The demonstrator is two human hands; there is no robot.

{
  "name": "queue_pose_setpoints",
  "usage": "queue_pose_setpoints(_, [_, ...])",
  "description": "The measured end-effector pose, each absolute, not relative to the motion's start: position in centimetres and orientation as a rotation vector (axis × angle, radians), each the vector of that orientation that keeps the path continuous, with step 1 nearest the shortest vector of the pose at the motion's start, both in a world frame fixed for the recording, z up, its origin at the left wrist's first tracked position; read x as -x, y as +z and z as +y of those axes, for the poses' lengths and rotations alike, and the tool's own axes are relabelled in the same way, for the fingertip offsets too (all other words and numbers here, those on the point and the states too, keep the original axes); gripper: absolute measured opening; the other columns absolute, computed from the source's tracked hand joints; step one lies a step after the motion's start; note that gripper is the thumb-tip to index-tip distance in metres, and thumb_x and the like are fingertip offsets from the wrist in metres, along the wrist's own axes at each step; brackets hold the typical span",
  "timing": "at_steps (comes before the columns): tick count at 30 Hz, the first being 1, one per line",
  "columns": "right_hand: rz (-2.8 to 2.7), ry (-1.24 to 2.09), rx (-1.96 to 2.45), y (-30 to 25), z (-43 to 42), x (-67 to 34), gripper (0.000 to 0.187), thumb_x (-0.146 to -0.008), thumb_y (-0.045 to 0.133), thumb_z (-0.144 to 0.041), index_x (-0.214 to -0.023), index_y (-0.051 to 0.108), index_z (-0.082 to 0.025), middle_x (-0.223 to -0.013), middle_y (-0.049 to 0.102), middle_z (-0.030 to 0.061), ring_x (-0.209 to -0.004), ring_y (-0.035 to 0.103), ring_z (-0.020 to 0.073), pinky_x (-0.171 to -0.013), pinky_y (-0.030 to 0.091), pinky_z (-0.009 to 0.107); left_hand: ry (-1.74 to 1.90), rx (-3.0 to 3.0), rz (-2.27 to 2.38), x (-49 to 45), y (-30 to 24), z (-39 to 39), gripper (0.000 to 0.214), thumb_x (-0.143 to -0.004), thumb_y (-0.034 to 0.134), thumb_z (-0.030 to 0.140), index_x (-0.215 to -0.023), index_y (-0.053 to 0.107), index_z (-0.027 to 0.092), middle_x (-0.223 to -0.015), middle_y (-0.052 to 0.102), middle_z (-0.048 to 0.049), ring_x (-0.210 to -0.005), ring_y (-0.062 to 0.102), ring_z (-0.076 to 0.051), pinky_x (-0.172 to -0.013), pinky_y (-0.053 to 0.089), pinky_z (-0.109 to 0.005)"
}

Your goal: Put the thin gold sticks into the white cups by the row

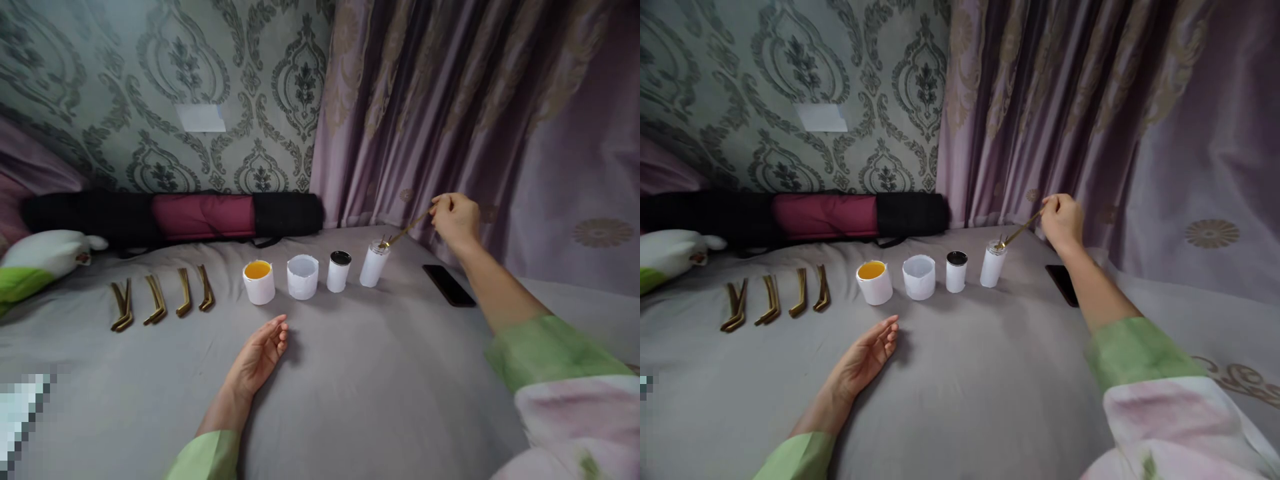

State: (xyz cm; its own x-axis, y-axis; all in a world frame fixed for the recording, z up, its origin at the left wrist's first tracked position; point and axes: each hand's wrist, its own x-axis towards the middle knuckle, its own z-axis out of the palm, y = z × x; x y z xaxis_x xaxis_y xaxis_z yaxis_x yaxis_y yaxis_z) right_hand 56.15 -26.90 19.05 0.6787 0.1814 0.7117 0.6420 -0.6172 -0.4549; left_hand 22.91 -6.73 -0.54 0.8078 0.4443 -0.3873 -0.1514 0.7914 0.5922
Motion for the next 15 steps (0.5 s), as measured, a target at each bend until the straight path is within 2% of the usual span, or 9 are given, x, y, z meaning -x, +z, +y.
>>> queue_pose_setpoints(4, [-0.701,-0.877,2.201,18.8,-25.9,-55.4,0.031,-0.084,0.034,-0.025,-0.084,0.063,-0.014,-0.065,0.065,0.0064,-0.063,0.057,0.0149,-0.066,0.041,0.026,0.34,-0.575,0.545,-22.9,-0.6,-6.8,0.019,-0.082,0.049,0.01,-0.098,0.058,0.008,-0.079,0.058,-0.0066,-0.061,0.055,-0.008,-0.052,0.048,-0.018])
queue_pose_setpoints(8, [-0.751,-0.807,2.232,17.7,-25.2,-55.4,0.03,-0.085,0.034,-0.026,-0.083,0.062,-0.016,-0.068,0.065,0.0059,-0.067,0.059,0.0177,-0.068,0.042,0.029,0.345,-0.575,0.542,-22.8,-0.6,-6.8,0.018,-0.082,0.05,0.01,-0.098,0.058,0.008,-0.079,0.058,-0.0067,-0.061,0.055,-0.008,-0.052,0.048,-0.018])
queue_pose_setpoints(15, [-0.8,-0.677,2.274,15.3,-24.5,-55.7,0.028,-0.083,0.036,-0.024,-0.084,0.063,-0.016,-0.069,0.066,0.0055,-0.064,0.058,0.017,-0.067,0.042,0.029,0.356,-0.566,0.523,-22.8,-0.4,-6.9,0.018,-0.081,0.052,0.01,-0.097,0.058,0.008,-0.079,0.058,-0.0066,-0.06,0.055,-0.008,-0.052,0.048,-0.018])
